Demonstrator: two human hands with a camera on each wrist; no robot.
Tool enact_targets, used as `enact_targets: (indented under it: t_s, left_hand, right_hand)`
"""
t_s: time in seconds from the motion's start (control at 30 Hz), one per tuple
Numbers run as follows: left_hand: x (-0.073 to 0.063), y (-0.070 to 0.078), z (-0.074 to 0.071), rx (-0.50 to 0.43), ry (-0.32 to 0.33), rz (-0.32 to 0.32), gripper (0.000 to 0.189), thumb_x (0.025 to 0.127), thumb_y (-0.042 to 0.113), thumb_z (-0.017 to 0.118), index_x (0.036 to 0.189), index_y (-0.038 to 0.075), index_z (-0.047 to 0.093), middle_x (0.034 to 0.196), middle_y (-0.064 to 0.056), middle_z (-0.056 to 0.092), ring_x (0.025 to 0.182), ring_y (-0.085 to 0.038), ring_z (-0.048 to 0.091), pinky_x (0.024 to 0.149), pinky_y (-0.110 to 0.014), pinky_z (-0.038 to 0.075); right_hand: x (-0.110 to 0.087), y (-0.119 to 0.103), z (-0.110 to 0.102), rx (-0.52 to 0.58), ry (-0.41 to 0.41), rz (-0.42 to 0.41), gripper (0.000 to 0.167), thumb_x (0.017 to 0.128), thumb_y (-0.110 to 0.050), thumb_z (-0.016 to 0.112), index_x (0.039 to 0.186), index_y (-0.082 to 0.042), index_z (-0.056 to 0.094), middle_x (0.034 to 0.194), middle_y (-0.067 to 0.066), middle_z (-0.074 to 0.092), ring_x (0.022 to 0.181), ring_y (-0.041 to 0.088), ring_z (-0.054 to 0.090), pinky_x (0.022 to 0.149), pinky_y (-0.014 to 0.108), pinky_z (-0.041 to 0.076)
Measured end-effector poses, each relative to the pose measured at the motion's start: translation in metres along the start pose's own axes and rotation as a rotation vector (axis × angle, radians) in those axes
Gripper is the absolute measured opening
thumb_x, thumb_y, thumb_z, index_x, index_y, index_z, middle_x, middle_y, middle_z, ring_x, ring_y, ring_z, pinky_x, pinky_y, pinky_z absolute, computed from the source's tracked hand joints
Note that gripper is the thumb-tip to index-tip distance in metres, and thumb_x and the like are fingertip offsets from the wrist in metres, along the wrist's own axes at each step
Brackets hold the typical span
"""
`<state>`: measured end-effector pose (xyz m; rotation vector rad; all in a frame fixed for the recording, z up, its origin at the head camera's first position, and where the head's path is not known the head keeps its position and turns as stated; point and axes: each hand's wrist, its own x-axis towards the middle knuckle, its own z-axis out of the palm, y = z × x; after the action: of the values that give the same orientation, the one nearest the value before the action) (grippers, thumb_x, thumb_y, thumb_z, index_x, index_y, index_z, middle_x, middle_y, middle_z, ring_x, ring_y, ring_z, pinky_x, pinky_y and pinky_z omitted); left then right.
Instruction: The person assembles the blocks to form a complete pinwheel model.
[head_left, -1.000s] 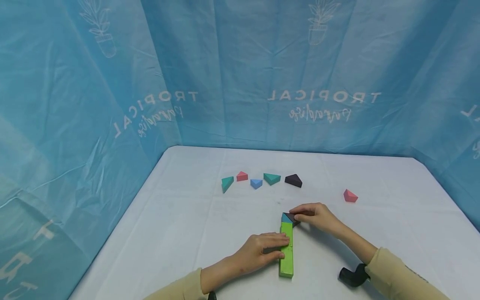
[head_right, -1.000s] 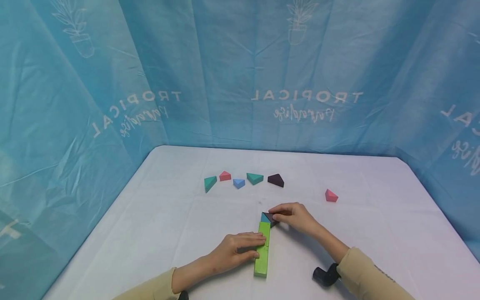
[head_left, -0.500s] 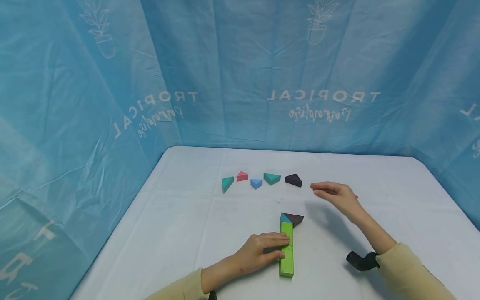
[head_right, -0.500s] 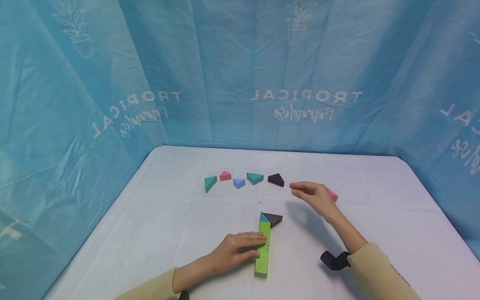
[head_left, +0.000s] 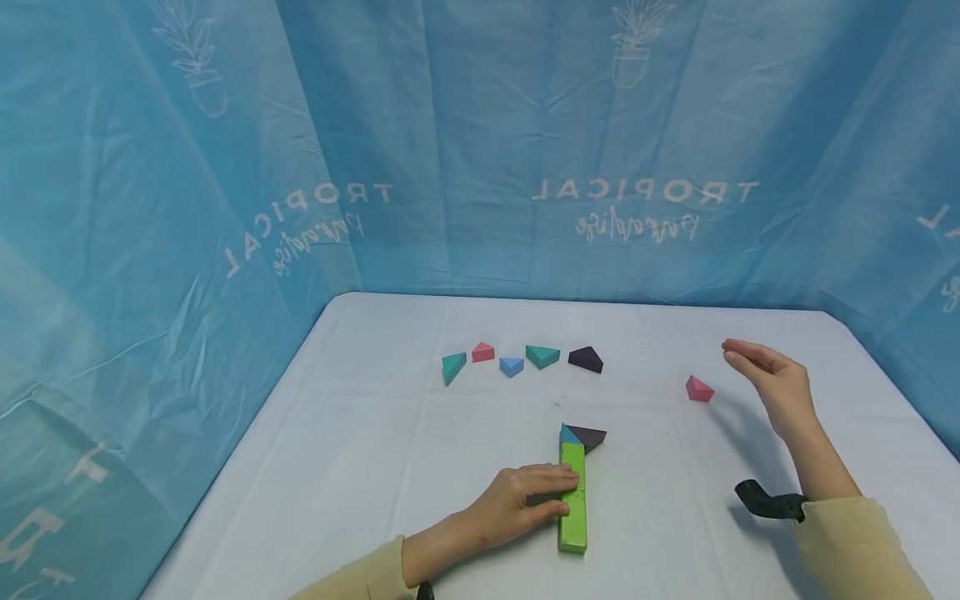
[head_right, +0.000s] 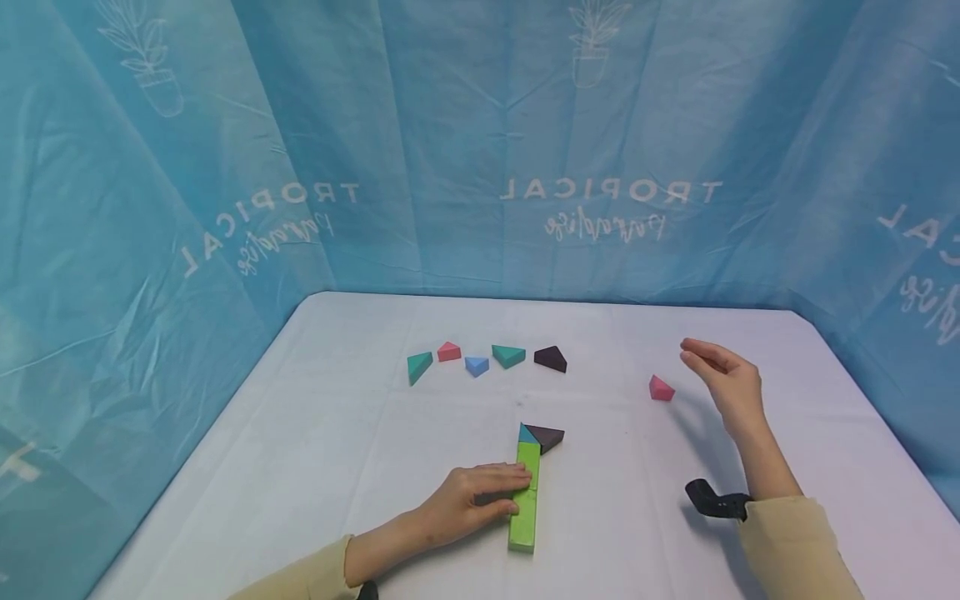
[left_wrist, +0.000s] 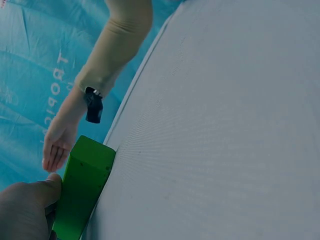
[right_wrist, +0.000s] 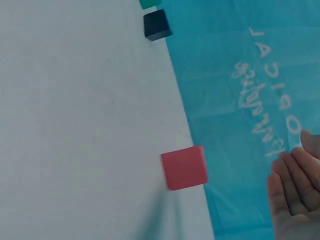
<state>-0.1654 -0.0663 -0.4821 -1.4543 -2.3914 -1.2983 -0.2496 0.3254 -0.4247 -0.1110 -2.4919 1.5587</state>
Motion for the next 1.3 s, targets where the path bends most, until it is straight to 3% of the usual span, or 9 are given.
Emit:
enact_targets:
  t_s: [0.2, 0.33, 0.47, 0.6, 0.67, 0.87, 1.1, 1.3]
  left_hand:
    - [0.0, 0.0, 0.0, -0.003, 0.005, 0.004, 0.035, 0.09, 0.017, 0.066, 0.122, 0.005, 0.063, 0.126, -0.003, 0.06, 0.122, -0.007, 0.048, 0.101, -0.024, 0.038]
    - [0.001, -0.001, 0.0, 0.007, 0.013, 0.027, 0.034, 0.09, 0.017, 0.066, 0.121, 0.005, 0.064, 0.125, -0.004, 0.06, 0.122, -0.008, 0.049, 0.1, -0.025, 0.039]
    - [0.001, -0.001, 0.0, 0.01, 0.023, 0.045, 0.033, 0.089, 0.016, 0.067, 0.12, 0.004, 0.064, 0.125, -0.004, 0.061, 0.121, -0.009, 0.05, 0.1, -0.025, 0.039]
    - [0.001, -0.001, 0.001, 0.005, 0.025, 0.051, 0.033, 0.089, 0.016, 0.067, 0.12, 0.004, 0.064, 0.124, -0.005, 0.061, 0.121, -0.009, 0.05, 0.1, -0.025, 0.039]
    - [0.001, -0.001, 0.001, -0.001, 0.024, 0.049, 0.034, 0.089, 0.015, 0.068, 0.12, 0.004, 0.064, 0.124, -0.005, 0.061, 0.121, -0.009, 0.05, 0.1, -0.025, 0.039]
    - [0.0, -0.001, 0.001, -0.008, 0.019, 0.026, 0.034, 0.089, 0.015, 0.067, 0.12, 0.003, 0.064, 0.125, -0.005, 0.06, 0.121, -0.009, 0.05, 0.1, -0.025, 0.039]
    - [0.0, -0.001, 0.001, 0.006, 0.015, 0.039, 0.034, 0.09, 0.016, 0.067, 0.12, 0.003, 0.064, 0.125, -0.005, 0.06, 0.122, -0.008, 0.049, 0.1, -0.025, 0.039]
    - [0.0, -0.001, 0.0, 0.03, 0.015, 0.061, 0.034, 0.09, 0.016, 0.066, 0.121, 0.002, 0.063, 0.126, -0.005, 0.06, 0.122, -0.009, 0.049, 0.1, -0.024, 0.039]
  right_hand:
    - [0.0, 0.019, 0.004, -0.002, -0.029, 0.029, 0.059, 0.091, -0.047, 0.058, 0.135, -0.008, 0.052, 0.118, -0.015, 0.057, 0.102, -0.008, 0.046, 0.104, 0.05, 0.033]
    - [0.002, 0.023, 0.005, -0.007, -0.075, 0.049, 0.064, 0.09, -0.049, 0.058, 0.136, -0.005, 0.049, 0.124, -0.007, 0.056, 0.107, -0.002, 0.045, 0.102, 0.06, 0.028]
    - [0.003, 0.027, 0.008, -0.044, -0.104, 0.064, 0.065, 0.09, -0.05, 0.057, 0.134, -0.003, 0.05, 0.126, -0.001, 0.056, 0.12, 0.02, 0.043, 0.101, 0.061, 0.029]
    - [0.002, 0.033, 0.012, -0.054, -0.107, 0.087, 0.063, 0.09, -0.048, 0.059, 0.131, -0.001, 0.053, 0.116, -0.01, 0.058, 0.125, 0.034, 0.037, 0.101, 0.062, 0.028]
    - [0.002, 0.035, 0.015, -0.058, -0.118, 0.094, 0.062, 0.09, -0.047, 0.06, 0.131, -0.001, 0.053, 0.116, -0.008, 0.06, 0.125, 0.034, 0.037, 0.1, 0.06, 0.029]
    - [0.0, 0.04, 0.023, -0.121, -0.171, 0.07, 0.065, 0.089, -0.048, 0.061, 0.131, 0.001, 0.053, 0.132, 0.023, 0.05, 0.126, 0.038, 0.038, 0.096, 0.058, 0.033]
    - [-0.001, 0.043, 0.028, -0.181, -0.148, 0.029, 0.062, 0.09, -0.047, 0.061, 0.128, 0.001, 0.056, 0.128, 0.024, 0.053, 0.12, 0.038, 0.045, 0.084, 0.043, 0.041]
    - [0.0, 0.041, 0.03, -0.178, -0.128, 0.001, 0.057, 0.091, -0.043, 0.061, 0.125, 0.003, 0.058, 0.124, 0.025, 0.056, 0.118, 0.04, 0.046, 0.088, 0.052, 0.04]
